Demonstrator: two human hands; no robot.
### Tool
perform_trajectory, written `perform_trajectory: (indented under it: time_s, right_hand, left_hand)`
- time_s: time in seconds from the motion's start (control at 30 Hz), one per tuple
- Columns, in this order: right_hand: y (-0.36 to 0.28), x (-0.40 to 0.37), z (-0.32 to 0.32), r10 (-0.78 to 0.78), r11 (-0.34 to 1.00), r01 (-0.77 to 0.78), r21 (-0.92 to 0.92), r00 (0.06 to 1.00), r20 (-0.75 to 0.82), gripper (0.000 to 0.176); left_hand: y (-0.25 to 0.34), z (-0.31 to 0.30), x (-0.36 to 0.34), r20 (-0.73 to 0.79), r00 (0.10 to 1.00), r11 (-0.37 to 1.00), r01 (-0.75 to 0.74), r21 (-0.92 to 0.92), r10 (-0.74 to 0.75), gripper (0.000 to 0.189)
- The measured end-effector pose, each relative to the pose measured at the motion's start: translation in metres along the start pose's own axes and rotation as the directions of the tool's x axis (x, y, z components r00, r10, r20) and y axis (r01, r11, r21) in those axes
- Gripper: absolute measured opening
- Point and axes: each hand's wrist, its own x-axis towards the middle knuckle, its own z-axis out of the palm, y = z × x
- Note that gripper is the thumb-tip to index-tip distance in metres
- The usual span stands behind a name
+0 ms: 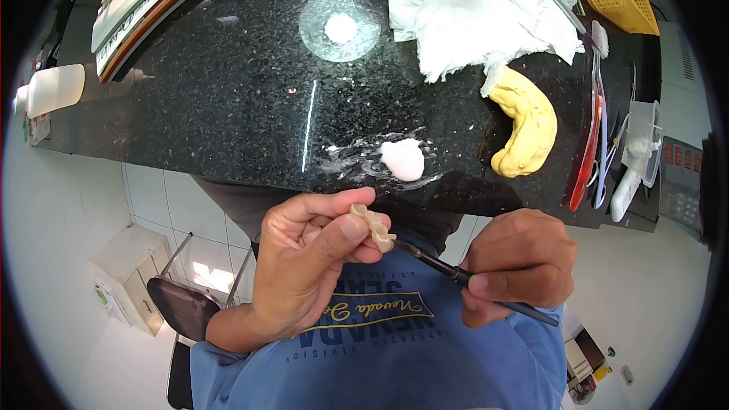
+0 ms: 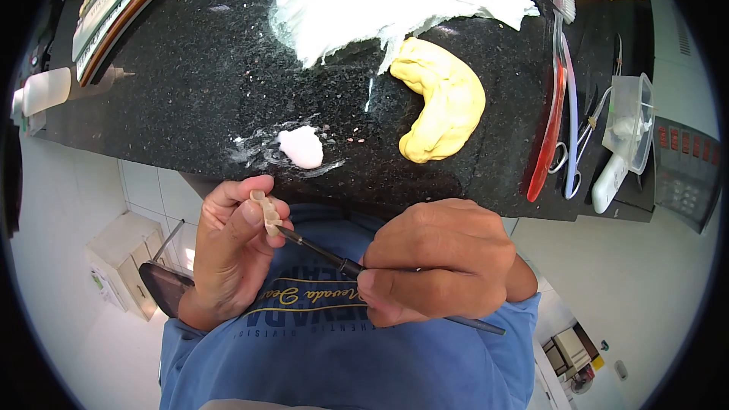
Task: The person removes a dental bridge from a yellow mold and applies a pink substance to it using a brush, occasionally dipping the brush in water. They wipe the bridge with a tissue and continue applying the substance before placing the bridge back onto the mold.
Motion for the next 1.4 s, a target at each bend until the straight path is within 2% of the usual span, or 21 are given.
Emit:
perform_trajectory:
  time_s: [0.43, 0.5, 0.53, 0.6, 0.63, 0.7, 0.73, 0.83, 1.4]
  right_hand:
    - [0.003, -0.002, -0.003, -0.066, 0.998, 0.066, 0.004, 0.998, -0.013, 0.019]
    - [-0.005, -0.001, -0.008, 0.054, 0.998, -0.054, -0.009, 0.998, -0.045, 0.02]
    - [-0.009, 0.001, -0.008, 0.054, 0.998, -0.054, -0.013, 0.998, -0.044, 0.02]
    - [-0.018, 0.007, -0.008, 0.245, 0.947, -0.266, -0.179, 0.96, -0.134, 0.024]
    - [-0.019, 0.009, -0.011, 0.243, 0.946, -0.266, -0.186, 0.96, -0.136, 0.024]
    - [-0.018, 0.013, -0.018, 0.279, 0.909, -0.262, -0.324, 0.96, 0.005, 0.027]
    - [-0.017, 0.013, -0.017, 0.292, 0.898, -0.278, -0.34, 0.956, -0.009, 0.027]
    - [-0.012, 0.01, -0.011, 0.265, 0.908, -0.272, -0.318, 0.962, -0.068, 0.026]
    - [-0.013, 0.008, -0.011, 0.262, 0.898, -0.265, -0.351, 0.963, -0.056, 0.023]
  left_hand:
    - [-0.001, 0.0, 0.0, 0.012, 1.0, 1.0, -0.008, -0.018, 0.008, 0.025]
    - [-0.001, 0.0, 0.0, 0.012, 1.0, 1.0, -0.013, -0.01, 0.013, 0.024]
    - [-0.002, 0.0, 0.0, 0.009, 1.0, 1.0, -0.018, 0.0, 0.018, 0.024]
    - [-0.008, -0.009, 0.001, 0.074, 0.995, 0.996, -0.066, -0.059, 0.07, 0.025]
    - [-0.011, -0.011, 0.002, 0.131, 0.983, 0.986, -0.111, -0.121, 0.126, 0.025]
    - [-0.012, -0.011, 0.002, 0.125, 0.982, 0.986, -0.124, -0.115, 0.138, 0.025]
    - [-0.013, -0.011, 0.002, 0.112, 0.982, 0.984, -0.141, -0.106, 0.153, 0.025]
    - [-0.014, -0.011, 0.003, 0.112, 0.98, 0.982, -0.152, -0.109, 0.164, 0.025]
    - [-0.014, -0.011, 0.004, 0.123, 0.978, 0.981, -0.153, -0.118, 0.168, 0.024]
